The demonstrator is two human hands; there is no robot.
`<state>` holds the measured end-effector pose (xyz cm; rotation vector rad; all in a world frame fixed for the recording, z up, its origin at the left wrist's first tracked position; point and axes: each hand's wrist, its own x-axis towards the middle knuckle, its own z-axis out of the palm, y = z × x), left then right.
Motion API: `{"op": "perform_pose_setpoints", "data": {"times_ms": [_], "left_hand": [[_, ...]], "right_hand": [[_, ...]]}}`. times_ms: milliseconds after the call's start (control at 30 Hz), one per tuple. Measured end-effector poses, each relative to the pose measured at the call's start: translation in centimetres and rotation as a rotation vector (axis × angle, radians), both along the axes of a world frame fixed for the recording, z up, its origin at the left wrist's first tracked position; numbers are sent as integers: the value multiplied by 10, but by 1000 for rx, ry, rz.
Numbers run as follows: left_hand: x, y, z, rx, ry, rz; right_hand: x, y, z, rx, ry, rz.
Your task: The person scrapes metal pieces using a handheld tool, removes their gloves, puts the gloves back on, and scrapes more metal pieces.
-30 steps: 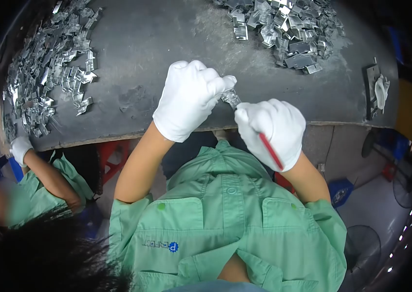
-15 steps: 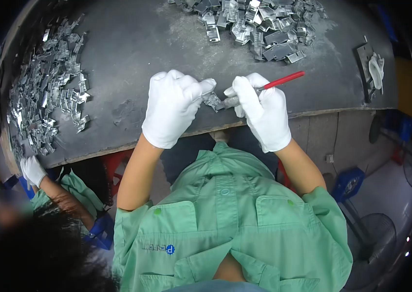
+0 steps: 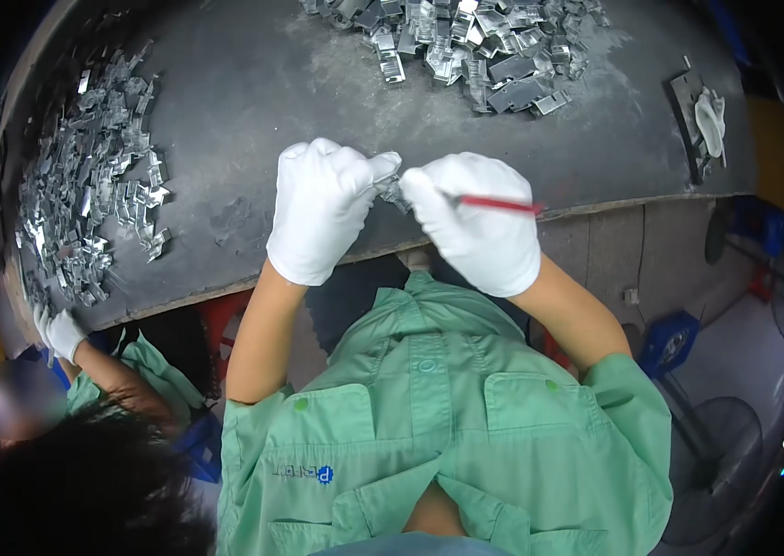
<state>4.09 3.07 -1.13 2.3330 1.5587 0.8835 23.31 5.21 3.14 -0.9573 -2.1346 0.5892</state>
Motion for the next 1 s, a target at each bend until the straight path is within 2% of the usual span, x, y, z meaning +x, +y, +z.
{"op": "perform_pose_setpoints", "data": {"times_ms": [67, 200, 233, 333, 367, 400, 467, 567, 667, 733, 800, 900, 1000], "left_hand": [[0, 0, 3, 2, -2, 4], [0, 0, 0, 8, 19, 0], [0, -1, 1, -2, 35, -3], [-1, -2, 4, -13, 56, -17], [-2, -2, 3, -17, 49, -21], [-2, -1, 2, -22, 42, -22], [-1, -1, 2, -45, 60, -14], [-2, -1, 5, -84, 78, -22], [-1, -1, 7, -82, 69, -25], [-1, -1, 7, -70, 58, -24], [-2, -1, 4, -53, 52, -30], [2, 3, 4, 14, -14, -15], [2, 2, 11, 47, 5, -24]], "right_hand": [[-4, -2, 0, 15, -119, 9], [-10, 4, 4, -59, -100, -20], [-11, 2, 10, -402, -21, -93], [-5, 9, 3, -656, 154, -130], [-3, 5, 6, -714, 62, -154], [-5, 6, 5, -347, 18, -33], [-6, 9, 6, 116, -183, 53], [-7, 6, 4, -3, -214, 10], [-6, 5, 10, -611, -21, -159], [-2, 6, 1, -434, 3, -61], [-4, 3, 0, -425, 72, -92], [-2, 4, -8, 121, -99, 32], [0, 3, -2, -895, 322, -222]]}}
